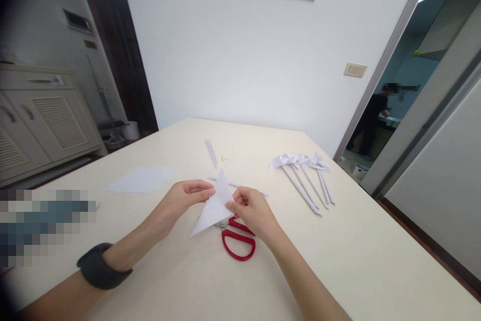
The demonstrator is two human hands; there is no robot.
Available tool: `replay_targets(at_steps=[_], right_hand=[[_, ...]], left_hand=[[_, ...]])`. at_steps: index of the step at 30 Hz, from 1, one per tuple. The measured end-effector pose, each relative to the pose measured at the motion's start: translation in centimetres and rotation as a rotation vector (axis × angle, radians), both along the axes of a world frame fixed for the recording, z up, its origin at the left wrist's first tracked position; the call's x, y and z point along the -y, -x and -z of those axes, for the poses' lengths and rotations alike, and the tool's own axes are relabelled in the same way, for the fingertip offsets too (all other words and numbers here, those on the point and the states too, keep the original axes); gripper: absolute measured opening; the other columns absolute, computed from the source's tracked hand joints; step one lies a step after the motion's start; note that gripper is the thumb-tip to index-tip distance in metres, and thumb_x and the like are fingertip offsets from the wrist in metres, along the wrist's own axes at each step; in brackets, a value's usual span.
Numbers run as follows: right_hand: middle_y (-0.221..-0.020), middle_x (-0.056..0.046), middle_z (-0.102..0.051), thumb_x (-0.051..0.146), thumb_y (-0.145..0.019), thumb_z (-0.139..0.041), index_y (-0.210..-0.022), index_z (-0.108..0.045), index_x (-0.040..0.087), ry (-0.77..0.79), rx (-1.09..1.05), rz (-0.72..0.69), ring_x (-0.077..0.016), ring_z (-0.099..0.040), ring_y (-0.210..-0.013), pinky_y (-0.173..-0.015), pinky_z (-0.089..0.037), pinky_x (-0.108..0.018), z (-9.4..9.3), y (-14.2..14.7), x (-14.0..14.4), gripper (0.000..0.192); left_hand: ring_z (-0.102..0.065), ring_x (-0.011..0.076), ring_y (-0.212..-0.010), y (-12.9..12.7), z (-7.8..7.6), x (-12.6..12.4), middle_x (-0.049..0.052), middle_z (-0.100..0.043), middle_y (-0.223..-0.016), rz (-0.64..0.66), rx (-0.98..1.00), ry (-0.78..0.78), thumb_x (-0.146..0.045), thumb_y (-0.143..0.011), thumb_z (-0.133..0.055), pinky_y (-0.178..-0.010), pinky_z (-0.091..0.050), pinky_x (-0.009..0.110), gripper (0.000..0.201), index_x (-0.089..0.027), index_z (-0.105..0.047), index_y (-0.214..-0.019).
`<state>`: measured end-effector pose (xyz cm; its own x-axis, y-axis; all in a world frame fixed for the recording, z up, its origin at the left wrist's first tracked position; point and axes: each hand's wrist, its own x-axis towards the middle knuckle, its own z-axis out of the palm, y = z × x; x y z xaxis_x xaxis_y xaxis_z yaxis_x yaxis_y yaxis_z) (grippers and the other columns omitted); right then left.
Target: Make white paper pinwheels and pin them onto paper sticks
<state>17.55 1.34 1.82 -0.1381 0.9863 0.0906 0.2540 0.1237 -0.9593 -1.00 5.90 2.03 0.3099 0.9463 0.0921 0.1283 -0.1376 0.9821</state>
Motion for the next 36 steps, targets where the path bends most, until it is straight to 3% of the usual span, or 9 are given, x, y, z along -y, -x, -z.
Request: replay_targets(at_steps=[10,17,29,36], right_hand=[[-0.058,0.004,-0.044,0.032,-0.073,-0.060,-0.063,-0.045,0.018,-0.045,0.033,0.016,-0.0086,-0.039,-0.053,-0.049,-0.030,-0.022,0.1,0.0,0.0,0.023],[-0.058,0.004,-0.047,0.031,-0.072,-0.060,-0.063,-0.047,0.018,-0.091,0.009,0.072,-0.0094,-0.044,-0.054,-0.051,-0.033,-0.022,-0.1,-0.4,-0.3,0.021],[-0.058,0.003,-0.050,0.032,-0.073,-0.060,-0.066,-0.049,0.018,-0.144,0.013,0.157,-0.0108,-0.048,-0.056,-0.055,-0.036,-0.023,0.1,-1.1,-0.6,0.019],[-0.059,0.003,-0.051,0.031,-0.074,-0.060,-0.066,-0.050,0.017,-0.139,0.020,0.139,-0.0105,-0.048,-0.056,-0.054,-0.035,-0.023,0.3,-1.0,-0.6,0.019]], left_hand=[[-0.061,0.0195,-0.082,-0.2,-0.6,0.5,0.008,-0.069,-0.089,0.006,0.057,0.028,-0.036,-0.069,-0.065,-0.074,-0.047,0.029,0.029,-0.014,-0.068,-0.087],[-0.061,0.0205,-0.084,-0.1,-0.2,0.3,0.009,-0.069,-0.090,0.062,0.043,0.086,-0.037,-0.067,-0.068,-0.078,-0.047,0.032,0.031,-0.012,-0.067,-0.086],[-0.058,0.0149,-0.072,0.2,0.4,-0.1,0.005,-0.066,-0.075,0.112,-0.028,0.089,-0.037,-0.067,-0.068,-0.072,-0.046,0.027,0.028,-0.014,-0.068,-0.081],[-0.060,0.0167,-0.080,0.1,0.8,-0.3,0.007,-0.067,-0.085,0.140,0.013,0.072,-0.038,-0.068,-0.068,-0.077,-0.047,0.029,0.029,-0.013,-0.068,-0.082]])
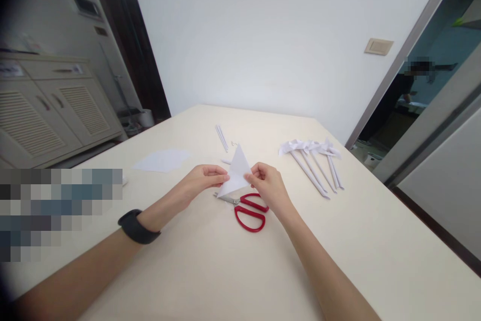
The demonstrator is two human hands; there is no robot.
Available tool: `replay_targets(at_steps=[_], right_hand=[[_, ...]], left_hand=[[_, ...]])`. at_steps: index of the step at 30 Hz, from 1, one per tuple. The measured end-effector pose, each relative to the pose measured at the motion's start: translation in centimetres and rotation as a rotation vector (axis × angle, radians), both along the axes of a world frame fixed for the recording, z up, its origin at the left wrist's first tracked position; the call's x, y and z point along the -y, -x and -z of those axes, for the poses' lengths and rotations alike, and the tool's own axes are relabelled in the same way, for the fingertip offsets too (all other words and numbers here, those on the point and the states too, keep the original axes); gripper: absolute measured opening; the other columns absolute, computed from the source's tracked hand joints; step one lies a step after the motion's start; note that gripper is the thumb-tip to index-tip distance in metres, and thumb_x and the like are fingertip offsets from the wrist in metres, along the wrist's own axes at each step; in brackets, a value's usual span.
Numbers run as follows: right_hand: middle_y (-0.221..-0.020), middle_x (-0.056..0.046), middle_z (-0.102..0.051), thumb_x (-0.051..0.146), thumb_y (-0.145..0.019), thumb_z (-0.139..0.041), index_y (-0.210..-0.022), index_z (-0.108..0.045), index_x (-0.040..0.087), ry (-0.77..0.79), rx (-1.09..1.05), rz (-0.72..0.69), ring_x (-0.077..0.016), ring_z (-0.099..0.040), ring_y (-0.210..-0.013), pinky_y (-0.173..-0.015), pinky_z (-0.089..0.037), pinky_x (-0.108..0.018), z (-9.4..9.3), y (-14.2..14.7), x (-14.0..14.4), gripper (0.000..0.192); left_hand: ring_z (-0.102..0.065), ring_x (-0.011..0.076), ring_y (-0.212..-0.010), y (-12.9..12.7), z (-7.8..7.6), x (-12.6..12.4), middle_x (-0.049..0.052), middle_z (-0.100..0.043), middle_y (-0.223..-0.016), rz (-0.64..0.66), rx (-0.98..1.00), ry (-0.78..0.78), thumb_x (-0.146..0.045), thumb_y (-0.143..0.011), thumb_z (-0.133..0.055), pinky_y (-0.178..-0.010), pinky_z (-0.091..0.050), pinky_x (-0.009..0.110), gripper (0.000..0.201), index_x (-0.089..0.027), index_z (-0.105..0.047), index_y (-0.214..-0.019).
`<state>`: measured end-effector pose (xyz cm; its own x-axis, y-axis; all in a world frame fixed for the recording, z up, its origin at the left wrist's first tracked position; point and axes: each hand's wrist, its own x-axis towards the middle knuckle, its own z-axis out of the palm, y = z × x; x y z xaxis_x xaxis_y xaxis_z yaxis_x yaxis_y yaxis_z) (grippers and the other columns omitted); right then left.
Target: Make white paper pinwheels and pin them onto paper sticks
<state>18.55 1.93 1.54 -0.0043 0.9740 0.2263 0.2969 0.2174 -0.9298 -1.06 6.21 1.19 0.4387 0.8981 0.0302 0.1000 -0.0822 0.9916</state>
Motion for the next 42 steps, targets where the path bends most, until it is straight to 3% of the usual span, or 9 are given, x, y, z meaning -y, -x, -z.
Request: replay_targets(at_steps=[9,19,27,42], right_hand=[[-0.058,0.003,-0.050,0.031,-0.074,-0.060,-0.066,-0.050,0.018,-0.010,-0.010,0.001,-0.0107,-0.049,-0.057,-0.055,-0.036,-0.023,0.03,-0.02,-0.01,0.018],[-0.060,0.003,-0.050,0.030,-0.075,-0.059,-0.067,-0.050,0.018,-0.009,-0.023,-0.014,-0.0107,-0.049,-0.058,-0.056,-0.037,-0.023,0.15,0.06,0.19,0.017],[-0.059,0.003,-0.051,0.030,-0.074,-0.060,-0.066,-0.050,0.018,-0.019,0.008,0.011,-0.0107,-0.048,-0.056,-0.054,-0.036,-0.023,0.44,0.13,-0.14,0.017],[-0.058,0.003,-0.051,0.032,-0.076,-0.058,-0.067,-0.051,0.018,-0.068,0.000,0.044,-0.0102,-0.048,-0.054,-0.053,-0.037,-0.022,0.55,0.24,-0.27,0.017]], left_hand=[[-0.061,0.0150,-0.077,-0.22,-0.16,0.34,0.005,-0.068,-0.085,0.026,0.008,0.047,-0.034,-0.068,-0.069,-0.073,-0.046,0.025,0.025,-0.014,-0.067,-0.083],[-0.054,0.0101,-0.062,-0.15,-0.21,0.19,0.001,-0.064,-0.069,-0.020,-0.041,-0.009,-0.032,-0.065,-0.069,-0.060,-0.040,0.022,0.021,-0.014,-0.065,-0.073],[-0.052,0.0098,-0.061,-0.50,-0.55,0.38,-0.001,-0.061,-0.066,-0.087,-0.059,-0.055,-0.028,-0.064,-0.070,-0.060,-0.040,0.022,0.017,-0.014,-0.065,-0.070],[-0.043,0.0074,-0.051,-0.42,-0.40,0.12,-0.001,-0.056,-0.057,-0.062,-0.082,-0.071,-0.028,-0.066,-0.067,-0.051,-0.035,0.020,0.016,-0.013,-0.063,-0.067]])
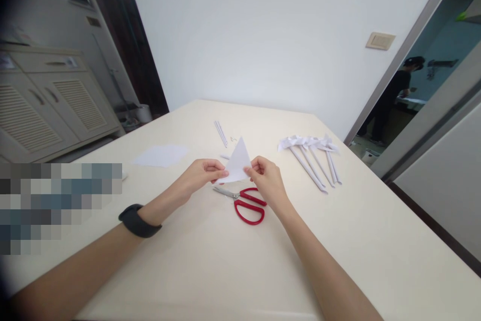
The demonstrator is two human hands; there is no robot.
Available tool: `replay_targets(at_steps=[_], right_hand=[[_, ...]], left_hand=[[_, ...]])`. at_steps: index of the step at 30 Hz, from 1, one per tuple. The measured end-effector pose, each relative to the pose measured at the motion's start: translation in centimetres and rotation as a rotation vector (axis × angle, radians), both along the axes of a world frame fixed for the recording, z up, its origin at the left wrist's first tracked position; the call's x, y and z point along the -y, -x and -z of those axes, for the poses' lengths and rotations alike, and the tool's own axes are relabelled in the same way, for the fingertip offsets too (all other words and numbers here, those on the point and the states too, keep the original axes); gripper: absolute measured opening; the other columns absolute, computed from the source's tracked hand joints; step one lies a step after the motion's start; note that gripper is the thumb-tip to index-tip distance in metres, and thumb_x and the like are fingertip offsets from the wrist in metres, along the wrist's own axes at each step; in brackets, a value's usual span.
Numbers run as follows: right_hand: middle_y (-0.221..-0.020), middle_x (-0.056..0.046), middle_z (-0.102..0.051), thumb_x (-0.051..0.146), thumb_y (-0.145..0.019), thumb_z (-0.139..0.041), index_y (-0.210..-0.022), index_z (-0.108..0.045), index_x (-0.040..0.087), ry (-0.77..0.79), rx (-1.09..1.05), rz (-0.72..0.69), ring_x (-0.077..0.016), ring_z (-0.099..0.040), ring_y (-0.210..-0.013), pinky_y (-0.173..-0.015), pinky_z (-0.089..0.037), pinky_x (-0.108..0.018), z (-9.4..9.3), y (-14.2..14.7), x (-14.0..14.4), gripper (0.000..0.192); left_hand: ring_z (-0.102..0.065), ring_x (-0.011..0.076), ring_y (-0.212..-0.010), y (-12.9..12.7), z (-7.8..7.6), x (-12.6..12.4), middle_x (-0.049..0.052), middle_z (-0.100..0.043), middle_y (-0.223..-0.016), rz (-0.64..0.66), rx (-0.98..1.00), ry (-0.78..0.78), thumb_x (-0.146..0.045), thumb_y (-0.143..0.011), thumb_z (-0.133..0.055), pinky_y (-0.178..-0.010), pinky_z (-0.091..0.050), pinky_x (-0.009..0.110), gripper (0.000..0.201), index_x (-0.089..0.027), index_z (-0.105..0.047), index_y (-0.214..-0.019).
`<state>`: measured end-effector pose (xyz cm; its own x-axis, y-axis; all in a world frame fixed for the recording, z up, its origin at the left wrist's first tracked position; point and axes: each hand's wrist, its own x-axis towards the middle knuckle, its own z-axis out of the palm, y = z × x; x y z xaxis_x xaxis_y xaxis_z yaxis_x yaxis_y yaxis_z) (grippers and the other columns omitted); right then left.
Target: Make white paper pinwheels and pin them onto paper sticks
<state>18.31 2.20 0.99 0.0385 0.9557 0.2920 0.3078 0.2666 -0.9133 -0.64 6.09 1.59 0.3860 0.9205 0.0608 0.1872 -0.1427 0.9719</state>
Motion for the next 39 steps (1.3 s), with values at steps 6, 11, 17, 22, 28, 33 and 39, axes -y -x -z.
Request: replay_targets(at_steps=[6,11,17,22,28,33,39], right_hand=[[-0.058,0.003,-0.052,0.032,-0.075,-0.058,-0.067,-0.051,0.019,-0.023,0.003,0.028,-0.0104,-0.048,-0.054,-0.053,-0.038,-0.023,-0.3,0.0,0.3,0.018],[-0.057,0.003,-0.051,0.033,-0.074,-0.059,-0.066,-0.051,0.019,-0.018,0.009,0.038,-0.0106,-0.048,-0.053,-0.052,-0.037,-0.023,-0.5,0.1,0.4,0.018],[-0.058,0.003,-0.050,0.030,-0.075,-0.059,-0.066,-0.051,0.018,-0.038,-0.030,0.033,-0.0096,-0.047,-0.053,-0.051,-0.036,-0.022,-0.9,-0.3,0.3,0.017],[-0.057,0.004,-0.049,0.031,-0.074,-0.060,-0.066,-0.051,0.018,-0.040,-0.037,0.038,-0.0098,-0.046,-0.052,-0.051,-0.036,-0.022,-0.9,-0.5,0.3,0.018],[-0.058,0.003,-0.049,0.031,-0.074,-0.059,-0.066,-0.051,0.018,-0.037,-0.039,0.022,-0.0095,-0.046,-0.053,-0.051,-0.036,-0.022,-1.0,-0.3,0.4,0.017],[-0.057,0.004,-0.048,0.031,-0.074,-0.060,-0.066,-0.051,0.019,-0.034,-0.040,0.033,-0.0098,-0.046,-0.053,-0.050,-0.036,-0.022,-1.1,-0.5,0.4,0.018],[-0.057,0.004,-0.049,0.031,-0.073,-0.060,-0.066,-0.050,0.018,-0.028,-0.032,0.029,-0.0096,-0.046,-0.052,-0.050,-0.036,-0.022,-1.0,-0.4,0.4,0.018]], left_hand=[[-0.057,0.0123,-0.057,0.0,-0.2,0.3,-0.001,-0.057,-0.056,0.050,0.033,0.085,-0.033,-0.068,-0.066,-0.059,-0.046,0.024,0.021,-0.013,-0.063,-0.073],[-0.061,0.0143,-0.056,0.0,-0.6,0.5,0.001,-0.061,-0.055,0.049,0.014,0.124,-0.031,-0.067,-0.068,-0.058,-0.048,0.025,0.020,-0.013,-0.062,-0.073],[-0.066,0.0174,-0.064,0.3,-0.9,0.4,0.005,-0.068,-0.065,0.099,0.032,0.127,-0.034,-0.068,-0.068,-0.063,-0.051,0.026,0.023,-0.013,-0.066,-0.076],[-0.068,0.0208,-0.070,0.7,-1.0,0.0,0.009,-0.071,-0.073,0.132,-0.010,0.148,-0.036,-0.066,-0.070,-0.066,-0.053,0.027,0.026,-0.013,-0.067,-0.078],[-0.068,0.0201,-0.063,0.7,-1.2,0.0,0.008,-0.070,-0.066,0.132,-0.080,0.136,-0.038,-0.067,-0.068,-0.059,-0.051,0.026,0.026,-0.013,-0.066,-0.073],[-0.069,0.0223,-0.071,1.0,-1.3,-0.2,0.010,-0.072,-0.075,0.184,-0.071,0.154,-0.039,-0.067,-0.068,-0.066,-0.053,0.029,0.027,-0.013,-0.067,-0.076],[-0.068,0.0211,-0.068,1.4,-1.2,-0.5,0.011,-0.072,-0.074,0.227,-0.103,0.185,-0.037,-0.065,-0.070,-0.063,-0.052,0.028,0.025,-0.013,-0.066,-0.072]])
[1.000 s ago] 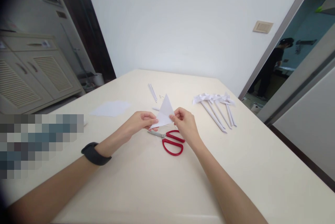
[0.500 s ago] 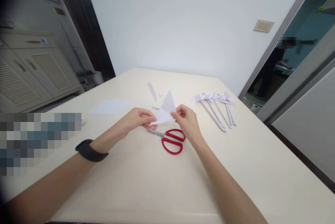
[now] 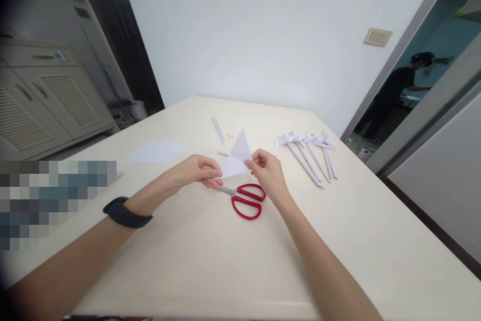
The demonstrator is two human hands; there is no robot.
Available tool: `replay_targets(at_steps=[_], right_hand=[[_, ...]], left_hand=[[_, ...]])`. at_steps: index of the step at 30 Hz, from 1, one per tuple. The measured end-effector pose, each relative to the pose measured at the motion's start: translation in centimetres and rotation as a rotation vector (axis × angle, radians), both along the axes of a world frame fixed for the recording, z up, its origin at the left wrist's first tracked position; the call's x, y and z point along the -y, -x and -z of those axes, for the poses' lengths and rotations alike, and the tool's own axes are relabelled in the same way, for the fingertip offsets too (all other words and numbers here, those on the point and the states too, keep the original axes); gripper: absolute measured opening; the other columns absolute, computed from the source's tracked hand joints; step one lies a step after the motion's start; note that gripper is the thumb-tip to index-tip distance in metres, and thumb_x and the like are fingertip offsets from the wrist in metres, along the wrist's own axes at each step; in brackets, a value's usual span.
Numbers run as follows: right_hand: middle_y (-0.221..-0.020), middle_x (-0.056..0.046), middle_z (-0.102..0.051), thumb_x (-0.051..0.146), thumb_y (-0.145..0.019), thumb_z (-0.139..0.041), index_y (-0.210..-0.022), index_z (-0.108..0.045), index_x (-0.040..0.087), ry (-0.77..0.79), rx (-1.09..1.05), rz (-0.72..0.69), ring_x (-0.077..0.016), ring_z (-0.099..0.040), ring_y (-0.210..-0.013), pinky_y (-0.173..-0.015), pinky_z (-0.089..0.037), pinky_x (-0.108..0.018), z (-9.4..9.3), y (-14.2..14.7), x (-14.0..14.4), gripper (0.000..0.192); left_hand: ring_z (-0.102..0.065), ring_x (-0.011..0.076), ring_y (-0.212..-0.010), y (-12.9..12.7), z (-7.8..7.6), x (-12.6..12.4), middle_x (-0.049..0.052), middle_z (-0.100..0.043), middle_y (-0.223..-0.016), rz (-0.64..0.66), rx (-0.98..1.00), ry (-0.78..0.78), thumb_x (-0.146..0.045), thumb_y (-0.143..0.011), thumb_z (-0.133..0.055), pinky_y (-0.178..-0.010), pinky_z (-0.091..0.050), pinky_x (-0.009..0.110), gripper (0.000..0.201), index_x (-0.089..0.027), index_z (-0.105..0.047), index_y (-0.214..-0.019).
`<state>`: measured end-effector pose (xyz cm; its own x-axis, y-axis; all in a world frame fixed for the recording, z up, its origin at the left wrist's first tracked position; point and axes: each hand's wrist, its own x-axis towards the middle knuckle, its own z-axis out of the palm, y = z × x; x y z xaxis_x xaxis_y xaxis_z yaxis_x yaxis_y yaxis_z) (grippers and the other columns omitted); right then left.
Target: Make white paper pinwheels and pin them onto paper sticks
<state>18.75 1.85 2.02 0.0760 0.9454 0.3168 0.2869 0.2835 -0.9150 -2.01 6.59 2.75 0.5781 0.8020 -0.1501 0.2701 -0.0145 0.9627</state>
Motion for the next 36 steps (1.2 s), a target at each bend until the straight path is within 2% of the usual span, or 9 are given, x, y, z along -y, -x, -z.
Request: replay_targets(at_steps=[8,13,19,23,26,30,32,36], right_hand=[[-0.058,0.003,-0.049,0.032,-0.073,-0.059,-0.066,-0.050,0.019,-0.019,0.003,0.011,-0.0098,-0.047,-0.053,-0.051,-0.038,-0.022,-0.11,-0.10,0.07,0.018],[-0.057,0.004,-0.048,0.032,-0.073,-0.060,-0.066,-0.050,0.019,-0.013,0.010,0.004,-0.0097,-0.047,-0.052,-0.051,-0.037,-0.022,-0.15,-0.06,0.08,0.018],[-0.057,0.004,-0.049,0.030,-0.073,-0.059,-0.065,-0.050,0.018,-0.019,0.005,-0.004,-0.0095,-0.047,-0.052,-0.051,-0.037,-0.022,-0.20,-0.08,0.09,0.017],[-0.057,0.003,-0.049,0.031,-0.072,-0.060,-0.065,-0.050,0.018,-0.011,0.017,-0.013,-0.0097,-0.047,-0.052,-0.050,-0.037,-0.022,-0.19,-0.07,0.11,0.017],[-0.057,0.003,-0.049,0.032,-0.072,-0.060,-0.065,-0.050,0.019,-0.004,0.015,-0.009,-0.0096,-0.047,-0.052,-0.050,-0.037,-0.022,-0.27,-0.03,0.19,0.018],[-0.056,0.004,-0.048,0.031,-0.072,-0.060,-0.064,-0.048,0.018,0.024,0.019,-0.051,-0.0093,-0.047,-0.051,-0.051,-0.038,-0.022,-0.34,-0.05,0.16,0.019],[-0.056,0.004,-0.048,0.031,-0.072,-0.060,-0.064,-0.048,0.018,0.054,0.038,-0.080,-0.0091,-0.047,-0.051,-0.050,-0.038,-0.022,-0.18,-0.07,0.03,0.019],[-0.059,0.004,-0.049,0.031,-0.072,-0.059,-0.065,-0.048,0.018,0.096,0.086,-0.128,-0.0092,-0.047,-0.053,-0.051,-0.038,-0.022,0.40,0.17,-0.11,0.019]], left_hand=[[-0.068,0.0205,-0.070,0.16,-0.55,0.23,0.011,-0.072,-0.076,0.025,-0.022,0.005,-0.039,-0.065,-0.070,-0.065,-0.053,0.028,0.028,-0.013,-0.067,-0.076],[-0.068,0.0211,-0.070,0.29,-0.27,-0.04,0.010,-0.072,-0.076,0.052,-0.060,-0.004,-0.040,-0.065,-0.069,-0.066,-0.053,0.030,0.027,-0.014,-0.066,-0.072],[-0.068,0.0230,-0.076,0.39,-0.43,0.18,0.010,-0.072,-0.079,0.111,-0.009,0.000,-0.033,-0.065,-0.069,-0.068,-0.053,0.031,0.022,-0.015,-0.062,-0.073],[-0.069,0.0220,-0.071,0.47,-0.72,0.34,0.010,-0.071,-0.071,0.129,-0.047,-0.019,-0.032,-0.066,-0.068,-0.065,-0.052,0.029,0.020,-0.014,-0.062,-0.072],[-0.068,0.0206,-0.068,0.59,-0.67,0.27,0.010,-0.071,-0.073,0.108,-0.076,-0.004,-0.035,-0.068,-0.067,-0.062,-0.051,0.027,0.022,-0.015,-0.062,-0.074],[-0.068,0.0223,-0.074,0.77,-0.48,0.19,0.010,-0.071,-0.076,0.175,-0.079,0.020,-0.035,-0.067,-0.067,-0.066,-0.052,0.030,0.021,-0.016,-0.062,-0.073],[-0.067,0.0223,-0.080,0.74,-0.43,0.21,0.009,-0.071,-0.081,0.193,-0.078,-0.005,-0.034,-0.068,-0.067,-0.071,-0.051,0.030,0.022,-0.016,-0.063,-0.079],[-0.064,0.0213,-0.087,0.15,-0.05,0.25,0.008,-0.070,-0.094,0.155,0.016,-0.037,-0.035,-0.070,-0.065,-0.075,-0.049,0.029,0.036,-0.017,-0.064,-0.100]])
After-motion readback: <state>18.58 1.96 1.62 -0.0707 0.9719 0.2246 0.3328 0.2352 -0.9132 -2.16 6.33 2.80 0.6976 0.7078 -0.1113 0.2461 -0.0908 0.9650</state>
